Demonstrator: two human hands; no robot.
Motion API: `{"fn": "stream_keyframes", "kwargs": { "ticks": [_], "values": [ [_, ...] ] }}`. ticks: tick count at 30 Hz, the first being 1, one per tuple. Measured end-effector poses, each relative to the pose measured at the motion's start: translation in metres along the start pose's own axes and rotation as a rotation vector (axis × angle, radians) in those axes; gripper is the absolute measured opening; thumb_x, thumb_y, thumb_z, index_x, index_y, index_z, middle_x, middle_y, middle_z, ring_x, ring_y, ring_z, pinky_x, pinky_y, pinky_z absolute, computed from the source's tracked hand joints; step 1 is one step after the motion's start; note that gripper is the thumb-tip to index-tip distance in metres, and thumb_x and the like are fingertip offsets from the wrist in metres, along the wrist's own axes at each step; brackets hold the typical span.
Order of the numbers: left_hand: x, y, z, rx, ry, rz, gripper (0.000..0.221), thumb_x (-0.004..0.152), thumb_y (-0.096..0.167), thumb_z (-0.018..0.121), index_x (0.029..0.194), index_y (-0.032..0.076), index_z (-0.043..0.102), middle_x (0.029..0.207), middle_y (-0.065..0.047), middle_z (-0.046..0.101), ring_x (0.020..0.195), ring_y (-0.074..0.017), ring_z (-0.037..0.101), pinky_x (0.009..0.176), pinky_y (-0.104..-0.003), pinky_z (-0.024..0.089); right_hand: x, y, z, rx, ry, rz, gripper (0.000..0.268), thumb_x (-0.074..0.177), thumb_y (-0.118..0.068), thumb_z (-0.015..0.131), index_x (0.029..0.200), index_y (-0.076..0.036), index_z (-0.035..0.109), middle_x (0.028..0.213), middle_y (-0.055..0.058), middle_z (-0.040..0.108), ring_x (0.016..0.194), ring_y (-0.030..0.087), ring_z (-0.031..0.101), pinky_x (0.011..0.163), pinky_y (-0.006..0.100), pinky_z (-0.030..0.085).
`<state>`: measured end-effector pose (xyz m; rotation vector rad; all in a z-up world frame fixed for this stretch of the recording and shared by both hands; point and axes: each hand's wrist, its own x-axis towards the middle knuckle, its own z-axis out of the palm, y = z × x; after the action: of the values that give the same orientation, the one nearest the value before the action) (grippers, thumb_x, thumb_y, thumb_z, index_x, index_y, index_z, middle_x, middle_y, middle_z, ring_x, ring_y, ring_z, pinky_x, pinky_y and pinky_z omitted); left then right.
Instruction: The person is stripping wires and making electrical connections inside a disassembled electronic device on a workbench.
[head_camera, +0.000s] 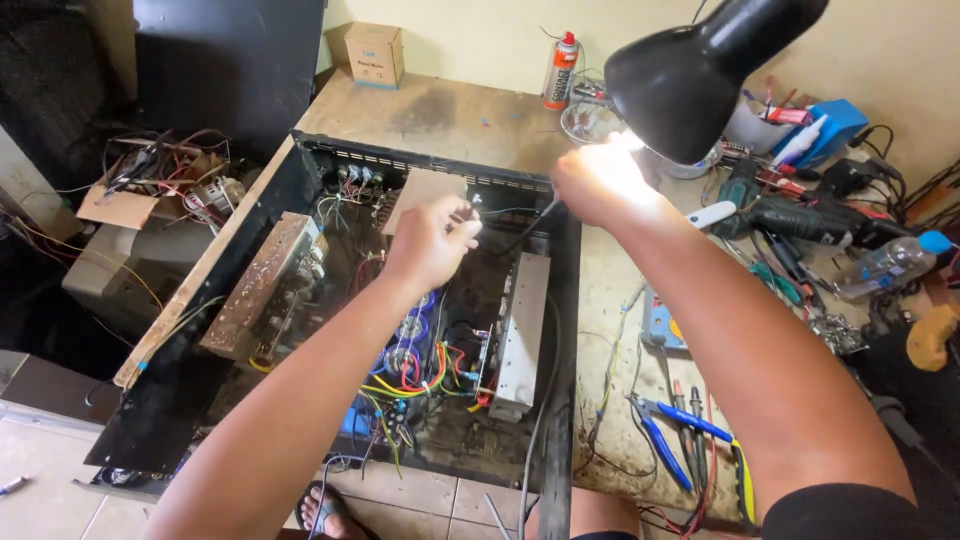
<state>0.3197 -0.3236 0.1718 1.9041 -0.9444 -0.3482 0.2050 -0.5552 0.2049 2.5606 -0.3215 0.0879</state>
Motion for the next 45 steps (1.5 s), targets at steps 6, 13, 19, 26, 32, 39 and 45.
{"fn": "stream_keyframes", "kwargs": {
  "ticks": [6,13,19,26,32,39,45],
  "values": [
    [0.021,-0.031,0.03,0.242,-0.062,0.052,0.019,0.089,0.018,0.071,0.106,0.013,0.075,0.085,-0.006,0.078,0.09,-0.0219,0.076,0.087,-0.037,0.059,0.018,-0.015,0.01,0.292,-0.363,0.088,0.013,0.093,-0.019,0.07,0.093,-0.022,0.083,0.091,0.001,0.079,0.094,0.025,0.074,0.093,0.047,0.042],
    [0.026,-0.022,0.037,0.461,-0.109,-0.011,0.027,0.091,0.02,0.069,0.117,0.021,0.071,0.102,-0.001,0.076,0.113,-0.0248,0.07,0.099,-0.041,0.056,0.024,0.0,-0.009,0.425,-0.334,0.081,0.021,0.091,-0.014,0.074,0.108,-0.023,0.082,0.101,0.007,0.08,0.101,0.029,0.075,0.093,0.047,0.058],
    [0.033,-0.031,0.038,0.729,-0.113,0.153,0.014,0.092,0.023,0.065,0.101,0.022,0.077,0.092,-0.003,0.075,0.101,-0.0307,0.071,0.091,-0.047,0.056,0.048,0.012,0.035,0.429,-0.255,0.011,0.008,0.08,-0.024,0.084,0.087,-0.021,0.083,0.086,0.006,0.08,0.089,0.029,0.077,0.082,0.044,0.062],
    [0.048,-0.041,0.024,0.745,-0.067,0.417,0.011,0.083,0.028,0.078,0.092,0.022,0.08,0.099,-0.001,0.068,0.114,-0.0278,0.054,0.103,-0.053,0.046,0.042,0.014,0.071,0.362,-0.055,-0.071,0.006,0.08,-0.019,0.084,0.081,-0.014,0.081,0.077,0.008,0.073,0.074,0.026,0.074,0.072,0.041,0.063],
    [0.064,-0.065,0.023,0.619,0.003,0.419,0.013,0.077,0.037,0.082,0.087,0.029,0.08,0.098,0.005,0.065,0.113,-0.0247,0.051,0.101,-0.051,0.042,0.022,0.002,0.066,0.093,0.361,-0.197,0.013,0.077,-0.024,0.087,0.079,-0.015,0.077,0.076,0.002,0.064,0.081,0.02,0.064,0.076,0.034,0.06],
    [0.08,-0.089,0.036,0.466,0.057,0.544,0.016,0.072,0.033,0.087,0.084,0.024,0.08,0.11,0.001,0.063,0.123,-0.0318,0.048,0.108,-0.047,0.042,0.027,0.005,0.115,0.389,0.452,0.019,0.015,0.073,-0.028,0.09,0.083,-0.021,0.082,0.098,-0.001,0.062,0.112,0.022,0.06,0.09,0.035,0.055],
    [0.088,-0.104,0.042,0.401,0.071,0.584,0.017,0.068,0.028,0.088,0.081,0.022,0.081,0.111,-0.002,0.065,0.124,-0.0332,0.05,0.111,-0.045,0.039,-0.008,0.022,0.098,0.779,0.6,0.143,0.013,0.096,-0.02,0.077,0.106,-0.012,0.08,0.111,0.011,0.069,0.116,0.035,0.065,0.097,0.044,0.055]
  ]
}}
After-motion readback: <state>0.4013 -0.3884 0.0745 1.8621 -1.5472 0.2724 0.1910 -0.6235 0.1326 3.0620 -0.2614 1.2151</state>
